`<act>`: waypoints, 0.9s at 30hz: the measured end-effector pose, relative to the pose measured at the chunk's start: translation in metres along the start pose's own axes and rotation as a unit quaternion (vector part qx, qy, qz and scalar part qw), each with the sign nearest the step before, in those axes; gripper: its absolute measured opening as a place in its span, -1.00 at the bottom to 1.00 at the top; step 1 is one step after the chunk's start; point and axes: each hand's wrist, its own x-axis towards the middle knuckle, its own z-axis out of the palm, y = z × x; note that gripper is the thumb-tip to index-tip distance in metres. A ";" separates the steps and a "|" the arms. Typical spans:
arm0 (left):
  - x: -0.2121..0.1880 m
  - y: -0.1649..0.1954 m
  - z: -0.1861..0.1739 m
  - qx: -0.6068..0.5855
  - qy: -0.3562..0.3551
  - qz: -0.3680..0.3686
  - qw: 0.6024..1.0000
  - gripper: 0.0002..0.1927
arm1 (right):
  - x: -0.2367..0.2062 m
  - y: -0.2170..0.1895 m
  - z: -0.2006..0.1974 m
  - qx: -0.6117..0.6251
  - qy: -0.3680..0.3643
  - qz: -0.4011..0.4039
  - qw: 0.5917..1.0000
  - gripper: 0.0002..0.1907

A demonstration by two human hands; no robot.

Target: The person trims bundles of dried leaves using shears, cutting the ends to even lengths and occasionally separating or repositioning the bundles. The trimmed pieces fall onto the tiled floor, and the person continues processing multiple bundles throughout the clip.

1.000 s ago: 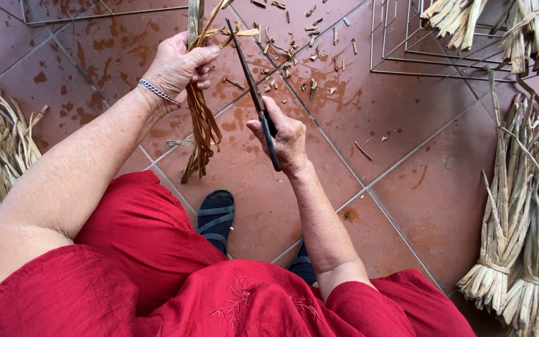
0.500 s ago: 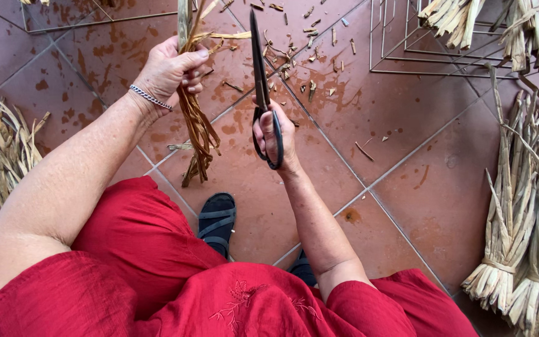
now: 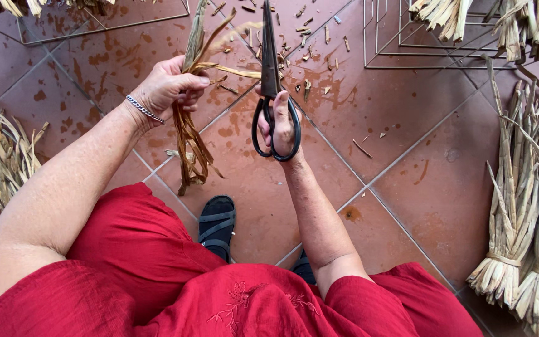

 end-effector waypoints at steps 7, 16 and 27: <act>0.000 0.004 0.000 0.003 0.026 -0.006 1.000 -0.89 | 0.002 0.004 -0.006 -0.221 0.030 -0.172 0.960 -0.13; 0.006 -0.001 0.006 0.085 0.034 -0.010 0.996 -0.91 | -0.004 -0.003 0.000 -0.395 0.051 -0.193 0.897 -0.16; 0.010 0.005 -0.007 0.116 0.056 0.025 0.991 -0.83 | 0.013 0.009 -0.014 -0.409 0.169 -0.147 0.885 -0.38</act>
